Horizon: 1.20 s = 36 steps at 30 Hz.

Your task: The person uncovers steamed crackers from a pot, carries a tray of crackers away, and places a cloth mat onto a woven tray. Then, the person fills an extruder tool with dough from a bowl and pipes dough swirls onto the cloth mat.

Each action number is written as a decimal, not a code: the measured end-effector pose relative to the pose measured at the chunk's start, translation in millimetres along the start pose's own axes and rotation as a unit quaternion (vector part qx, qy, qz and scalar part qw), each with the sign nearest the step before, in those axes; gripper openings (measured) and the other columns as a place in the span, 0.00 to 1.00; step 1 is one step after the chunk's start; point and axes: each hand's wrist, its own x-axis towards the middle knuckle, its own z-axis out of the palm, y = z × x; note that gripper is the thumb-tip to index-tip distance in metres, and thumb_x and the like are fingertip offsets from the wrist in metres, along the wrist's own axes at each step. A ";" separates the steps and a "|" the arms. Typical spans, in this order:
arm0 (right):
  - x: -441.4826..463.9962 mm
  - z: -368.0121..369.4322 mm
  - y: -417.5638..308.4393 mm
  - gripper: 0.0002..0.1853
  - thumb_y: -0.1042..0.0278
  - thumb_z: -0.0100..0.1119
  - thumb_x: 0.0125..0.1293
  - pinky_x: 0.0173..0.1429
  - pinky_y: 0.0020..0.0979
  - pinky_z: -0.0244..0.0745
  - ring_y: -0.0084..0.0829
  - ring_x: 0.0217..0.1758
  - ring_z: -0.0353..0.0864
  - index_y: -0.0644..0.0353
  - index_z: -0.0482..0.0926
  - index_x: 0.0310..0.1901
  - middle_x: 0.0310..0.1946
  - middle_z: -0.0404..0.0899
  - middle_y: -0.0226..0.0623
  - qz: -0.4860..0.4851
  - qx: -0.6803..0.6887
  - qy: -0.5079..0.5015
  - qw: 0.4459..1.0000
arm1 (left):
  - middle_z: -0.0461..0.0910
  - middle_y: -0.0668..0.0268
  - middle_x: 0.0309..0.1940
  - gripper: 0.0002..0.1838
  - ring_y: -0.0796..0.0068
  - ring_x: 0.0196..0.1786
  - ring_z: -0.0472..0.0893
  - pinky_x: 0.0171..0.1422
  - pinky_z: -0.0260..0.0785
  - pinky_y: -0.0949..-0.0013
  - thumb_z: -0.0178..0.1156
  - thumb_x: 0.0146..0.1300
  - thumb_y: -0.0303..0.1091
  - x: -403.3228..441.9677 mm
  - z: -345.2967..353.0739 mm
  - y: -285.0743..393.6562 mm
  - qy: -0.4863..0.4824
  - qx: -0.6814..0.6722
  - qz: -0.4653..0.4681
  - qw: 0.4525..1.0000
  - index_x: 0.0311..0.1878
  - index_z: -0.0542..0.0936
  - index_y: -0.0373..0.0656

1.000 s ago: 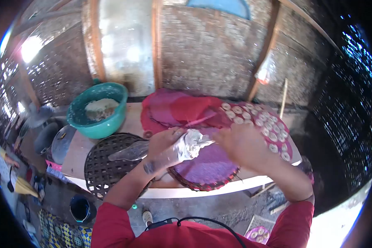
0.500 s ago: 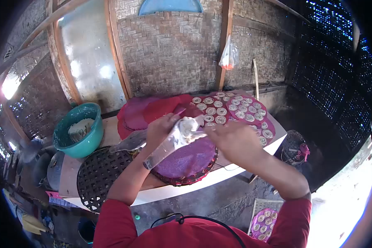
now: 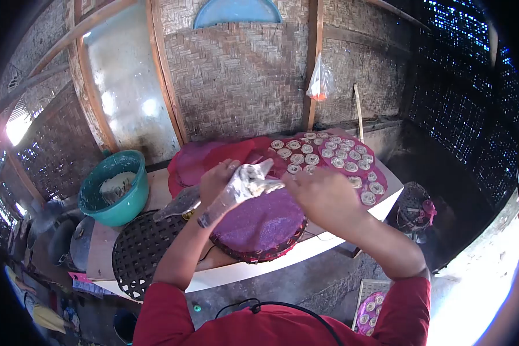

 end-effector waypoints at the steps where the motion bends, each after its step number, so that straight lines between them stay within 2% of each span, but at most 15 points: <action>1: 2.6 9.2 -8.1 0.18 0.71 0.54 0.50 0.31 0.30 0.73 0.29 0.29 0.78 0.58 0.74 0.46 0.26 0.74 0.30 -0.007 0.017 -0.009 1.000 | 0.76 0.62 0.32 0.19 0.58 0.34 0.79 0.36 0.74 0.60 0.65 0.44 0.46 -2.3 2.0 7.3 -0.020 0.000 -0.002 1.000 0.34 0.75 0.45; 6: -22.1 24.3 -21.9 0.18 0.72 0.55 0.48 0.29 0.32 0.74 0.30 0.28 0.78 0.59 0.74 0.45 0.24 0.73 0.31 0.006 0.039 0.020 0.999 | 0.77 0.61 0.34 0.16 0.60 0.37 0.79 0.39 0.73 0.60 0.62 0.49 0.44 -17.3 24.7 -26.8 -0.032 -0.002 -0.007 0.999 0.36 0.76 0.45; 8: -32.1 -1.9 -7.5 0.19 0.72 0.54 0.48 0.27 0.30 0.73 0.29 0.26 0.78 0.57 0.75 0.46 0.24 0.73 0.30 0.030 0.045 0.027 0.998 | 0.78 0.61 0.33 0.18 0.61 0.37 0.79 0.41 0.74 0.62 0.65 0.46 0.46 -28.0 52.1 -69.1 0.094 -0.129 -0.046 0.986 0.35 0.77 0.44; 9: -34.1 -8.3 -0.8 0.17 0.72 0.55 0.49 0.27 0.29 0.73 0.30 0.26 0.79 0.58 0.75 0.44 0.24 0.74 0.31 0.065 0.031 0.034 0.997 | 0.78 0.62 0.35 0.19 0.62 0.39 0.79 0.44 0.74 0.63 0.66 0.44 0.46 -23.0 22.1 -57.4 0.061 0.110 0.050 0.991 0.35 0.77 0.44; 14: -23.7 -7.3 -1.5 0.13 0.71 0.55 0.49 0.27 0.29 0.73 0.31 0.26 0.79 0.61 0.75 0.39 0.24 0.75 0.32 0.047 0.019 0.033 0.998 | 0.78 0.62 0.36 0.21 0.63 0.41 0.79 0.44 0.74 0.64 0.68 0.41 0.47 -13.7 -0.6 -17.9 0.111 0.135 0.119 0.977 0.37 0.78 0.45; 15: -21.6 -3.9 -4.3 0.16 0.71 0.54 0.49 0.25 0.29 0.71 0.28 0.25 0.77 0.54 0.76 0.43 0.24 0.73 0.29 0.042 -0.013 0.054 0.998 | 0.78 0.62 0.35 0.21 0.62 0.40 0.79 0.43 0.74 0.63 0.68 0.41 0.46 -13.1 -0.3 -8.5 0.068 0.108 0.096 0.987 0.37 0.77 0.44; 18: -14.2 7.7 -13.2 0.17 0.70 0.54 0.49 0.27 0.29 0.72 0.28 0.25 0.77 0.55 0.75 0.44 0.24 0.73 0.29 -0.016 0.025 0.032 0.999 | 0.78 0.64 0.35 0.22 0.62 0.36 0.80 0.43 0.74 0.62 0.67 0.39 0.48 -17.6 -1.3 23.5 -0.039 0.014 -0.010 0.999 0.36 0.76 0.46; 22: -37.1 18.8 -22.6 0.21 0.68 0.54 0.50 0.29 0.28 0.73 0.29 0.25 0.76 0.58 0.73 0.49 0.24 0.73 0.30 -0.065 -0.003 0.043 0.997 | 0.78 0.62 0.32 0.17 0.59 0.34 0.79 0.39 0.73 0.60 0.65 0.44 0.45 -29.5 -1.0 11.7 -0.045 -0.008 0.003 0.999 0.35 0.77 0.47; 24: -52.6 14.7 -10.8 0.20 0.71 0.55 0.50 0.29 0.29 0.73 0.28 0.27 0.77 0.59 0.75 0.48 0.25 0.73 0.32 -0.045 0.041 0.073 0.995 | 0.80 0.64 0.30 0.10 0.59 0.30 0.79 0.37 0.73 0.62 0.62 0.50 0.42 -39.5 12.3 -15.4 0.057 0.079 0.033 0.995 0.33 0.79 0.49; 26: -64.3 -0.9 5.5 0.23 0.73 0.56 0.48 0.32 0.29 0.75 0.30 0.29 0.79 0.58 0.75 0.51 0.26 0.74 0.32 0.083 0.153 0.070 0.982 | 0.80 0.66 0.29 0.10 0.63 0.31 0.79 0.40 0.73 0.65 0.63 0.49 0.42 -33.6 13.5 -53.6 0.056 0.151 0.068 0.985 0.32 0.79 0.50; 27: -68.1 16.4 6.1 0.27 0.76 0.56 0.51 0.36 0.33 0.75 0.36 0.35 0.79 0.55 0.71 0.57 0.31 0.76 0.38 0.142 0.254 0.079 0.953 | 0.80 0.67 0.29 0.12 0.66 0.33 0.79 0.41 0.73 0.64 0.65 0.47 0.44 -24.9 -0.4 -38.2 0.027 0.219 0.045 0.974 0.32 0.79 0.49; 28: -62.4 34.7 0.1 0.27 0.76 0.56 0.51 0.36 0.33 0.75 0.36 0.35 0.79 0.55 0.71 0.57 0.31 0.76 0.38 0.145 0.250 0.083 0.954 | 0.80 0.67 0.29 0.12 0.66 0.33 0.79 0.41 0.73 0.64 0.65 0.47 0.44 -18.3 -7.5 -22.5 0.031 0.219 0.050 0.974 0.32 0.79 0.49; 30: -38.4 67.8 -28.7 0.27 0.77 0.53 0.56 0.37 0.39 0.74 0.42 0.37 0.79 0.55 0.69 0.60 0.36 0.76 0.46 0.183 0.491 0.207 0.826 | 0.80 0.63 0.35 0.12 0.64 0.41 0.79 0.50 0.71 0.63 0.62 0.51 0.43 -14.3 -10.1 7.7 0.073 0.105 0.076 0.989 0.37 0.79 0.48; 32: -24.0 88.2 -60.5 0.27 0.77 0.50 0.59 0.39 0.41 0.73 0.46 0.39 0.78 0.53 0.67 0.62 0.40 0.75 0.52 0.205 0.481 0.189 0.831 | 0.80 0.64 0.39 0.13 0.64 0.44 0.79 0.53 0.70 0.65 0.63 0.50 0.41 -5.8 -14.4 34.5 0.043 0.087 -0.024 0.995 0.38 0.79 0.47; 36: -42.6 108.1 -76.9 0.24 0.80 0.49 0.60 0.40 0.31 0.73 0.37 0.34 0.79 0.57 0.70 0.59 0.30 0.76 0.44 0.185 0.513 0.191 0.816 | 0.79 0.61 0.37 0.16 0.61 0.43 0.78 0.47 0.72 0.62 0.65 0.46 0.41 -21.7 13.2 -22.8 0.136 0.044 0.025 0.989 0.37 0.78 0.44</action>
